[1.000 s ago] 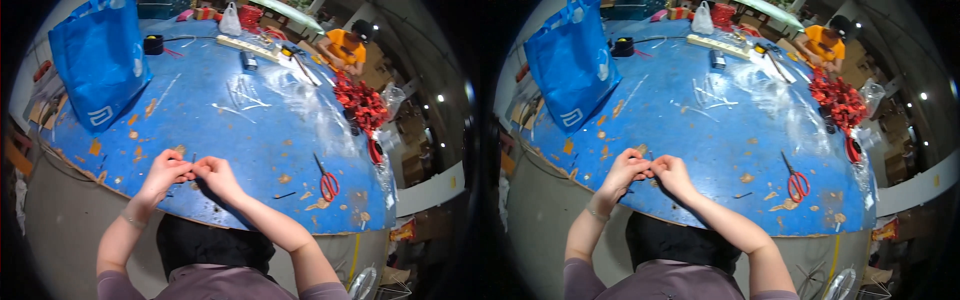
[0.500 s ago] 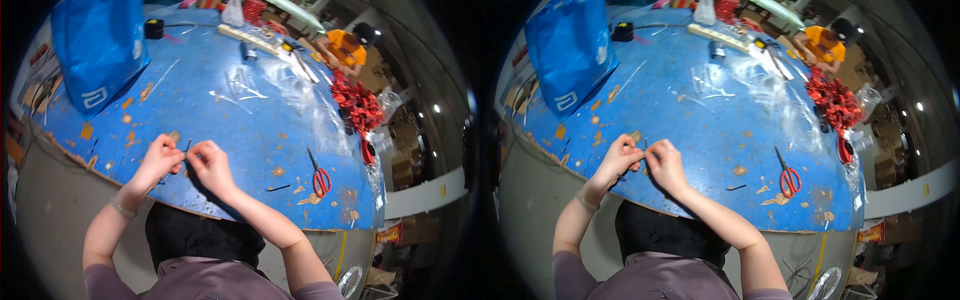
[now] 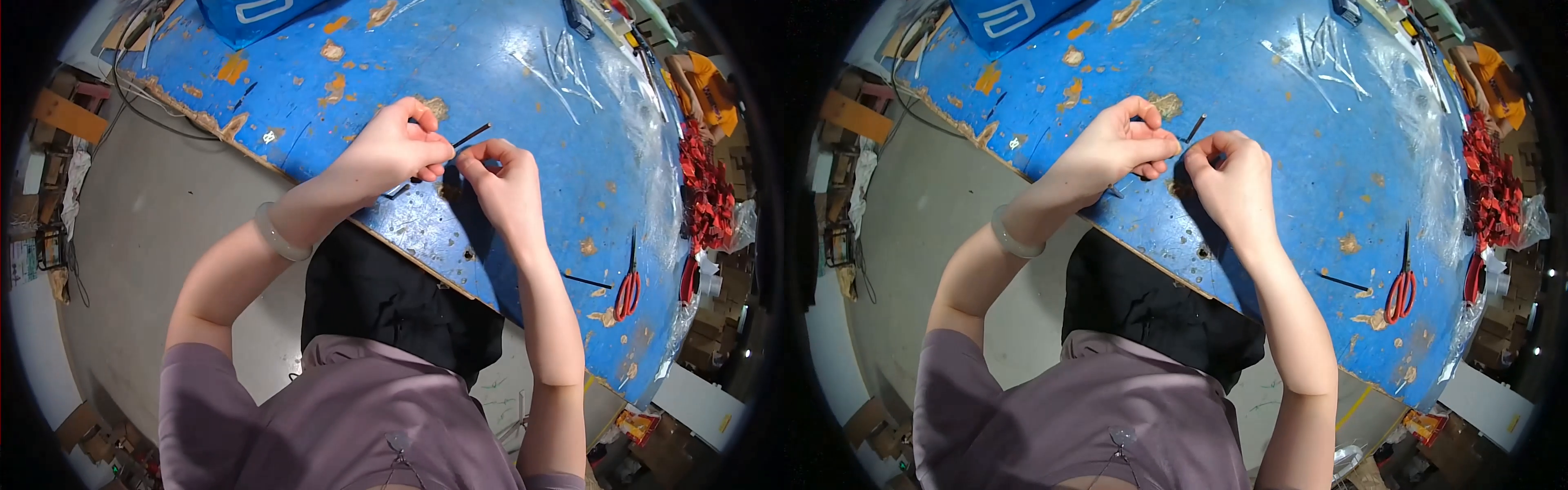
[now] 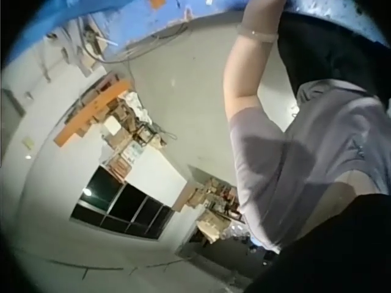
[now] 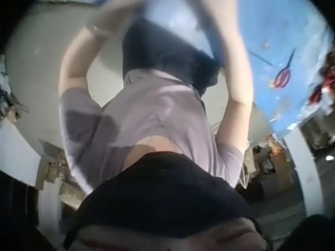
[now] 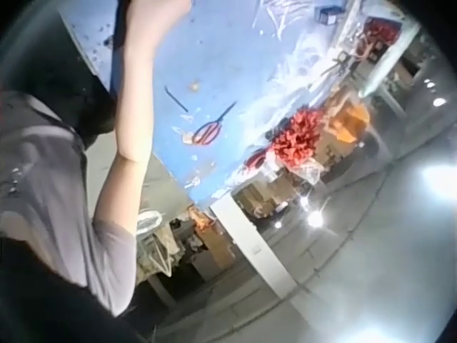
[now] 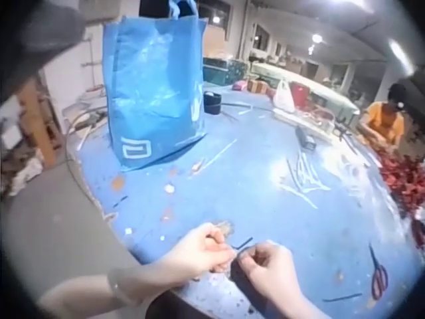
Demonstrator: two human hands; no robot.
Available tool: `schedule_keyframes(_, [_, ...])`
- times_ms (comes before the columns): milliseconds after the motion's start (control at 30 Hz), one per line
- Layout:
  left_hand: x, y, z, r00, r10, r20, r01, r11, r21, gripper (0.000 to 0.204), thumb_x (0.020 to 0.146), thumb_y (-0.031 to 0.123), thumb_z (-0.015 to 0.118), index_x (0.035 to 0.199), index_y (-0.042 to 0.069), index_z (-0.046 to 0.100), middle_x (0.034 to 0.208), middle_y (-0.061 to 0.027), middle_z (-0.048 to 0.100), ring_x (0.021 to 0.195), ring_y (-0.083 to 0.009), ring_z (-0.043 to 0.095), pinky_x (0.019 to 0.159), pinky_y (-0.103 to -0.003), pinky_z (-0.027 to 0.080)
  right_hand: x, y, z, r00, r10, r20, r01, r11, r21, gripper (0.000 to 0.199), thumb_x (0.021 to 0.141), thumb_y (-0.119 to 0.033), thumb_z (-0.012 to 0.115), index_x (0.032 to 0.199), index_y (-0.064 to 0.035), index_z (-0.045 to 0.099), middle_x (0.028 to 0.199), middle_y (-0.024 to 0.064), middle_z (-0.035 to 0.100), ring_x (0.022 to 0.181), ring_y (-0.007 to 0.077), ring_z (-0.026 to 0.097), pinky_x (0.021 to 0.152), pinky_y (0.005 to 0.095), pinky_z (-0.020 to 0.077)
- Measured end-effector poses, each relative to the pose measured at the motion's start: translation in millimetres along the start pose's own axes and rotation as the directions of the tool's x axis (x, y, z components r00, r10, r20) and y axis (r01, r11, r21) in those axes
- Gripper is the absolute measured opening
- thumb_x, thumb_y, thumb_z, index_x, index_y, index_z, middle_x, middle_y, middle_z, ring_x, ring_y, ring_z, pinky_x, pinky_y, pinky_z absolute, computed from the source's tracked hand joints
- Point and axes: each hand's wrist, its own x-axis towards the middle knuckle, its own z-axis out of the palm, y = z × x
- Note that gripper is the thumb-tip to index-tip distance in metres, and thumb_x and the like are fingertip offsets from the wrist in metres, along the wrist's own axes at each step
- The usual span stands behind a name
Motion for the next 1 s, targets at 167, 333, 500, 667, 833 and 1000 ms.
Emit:
schedule_keyframes(167, [-2,-1,-2,0.999,0.033,0.042,-0.033,0.999,-0.011,0.026,0.076,0.010,0.063,0.088,0.004,0.040,0.078,-0.0078,0.058,0.064,-0.0084,0.053,0.056,-0.021,0.044,3,-2,-2,0.998,-0.005,0.070,0.010,0.998,-0.063,0.013,0.068,-0.010,0.061,0.069,0.0028,0.061,0.065,0.0123,0.055,0.056,0.0168,0.054,0.054,0.0287,0.0428])
schedule_keyframes(333, [1,-7,-3,0.969,0.224,0.101,-0.231,0.970,0.074,0.020,0.079,0.006,0.059,0.089,0.003,0.042,0.084,-0.0098,0.060,0.068,-0.0106,0.055,0.056,-0.024,0.045,8,3,-9,0.984,-0.043,0.173,0.040,0.999,0.025,0.013,0.068,-0.010,0.062,0.070,0.0032,0.061,0.068,0.0084,0.054,0.058,0.0132,0.051,0.054,0.0261,0.0410])
schedule_keyframes(500, [8,-4,-14,0.839,0.433,0.329,-0.544,0.662,0.516,0.014,0.078,0.004,0.058,0.088,0.003,0.049,0.083,-0.0086,0.061,0.068,-0.0154,0.058,0.056,-0.026,0.046,8,5,-12,0.977,-0.048,0.206,0.030,0.996,0.090,0.011,0.070,-0.008,0.065,0.072,0.0030,0.061,0.069,0.0055,0.052,0.058,0.0098,0.048,0.053,0.0234,0.0387])
schedule_keyframes(667, [13,-2,-19,0.741,0.483,0.466,-0.643,0.313,0.699,0.013,0.074,0.006,0.060,0.086,0.005,0.054,0.077,-0.0076,0.060,0.068,-0.0214,0.059,0.055,-0.029,0.046,6,2,-13,0.971,-0.077,0.224,0.066,0.996,0.058,0.008,0.071,-0.006,0.065,0.074,0.0017,0.062,0.068,0.0039,0.051,0.056,0.0076,0.044,0.050,0.0216,0.0361])
schedule_keyframes(833, [20,-9,-17,0.592,0.616,0.520,-0.753,0.193,0.629,0.012,0.074,0.006,0.060,0.084,0.006,0.053,0.073,-0.0084,0.058,0.067,-0.0234,0.058,0.053,-0.030,0.045,2,0,-14,0.976,-0.079,0.202,0.085,0.996,-0.023,0.007,0.072,-0.005,0.065,0.075,0.0007,0.063,0.068,0.0035,0.051,0.054,0.0069,0.043,0.049,0.0211,0.0347])
schedule_keyframes(1000, [15,-8,-14,0.766,0.543,0.344,-0.619,0.477,0.624,0.014,0.073,0.005,0.062,0.082,0.005,0.052,0.072,-0.0063,0.059,0.059,-0.0177,0.057,0.048,-0.025,0.041,-2,5,-15,0.983,-0.082,0.164,0.081,0.997,0.018,0.006,0.072,-0.004,0.064,0.077,0.0006,0.063,0.066,0.0034,0.050,0.053,0.0072,0.042,0.049,0.0210,0.0340])
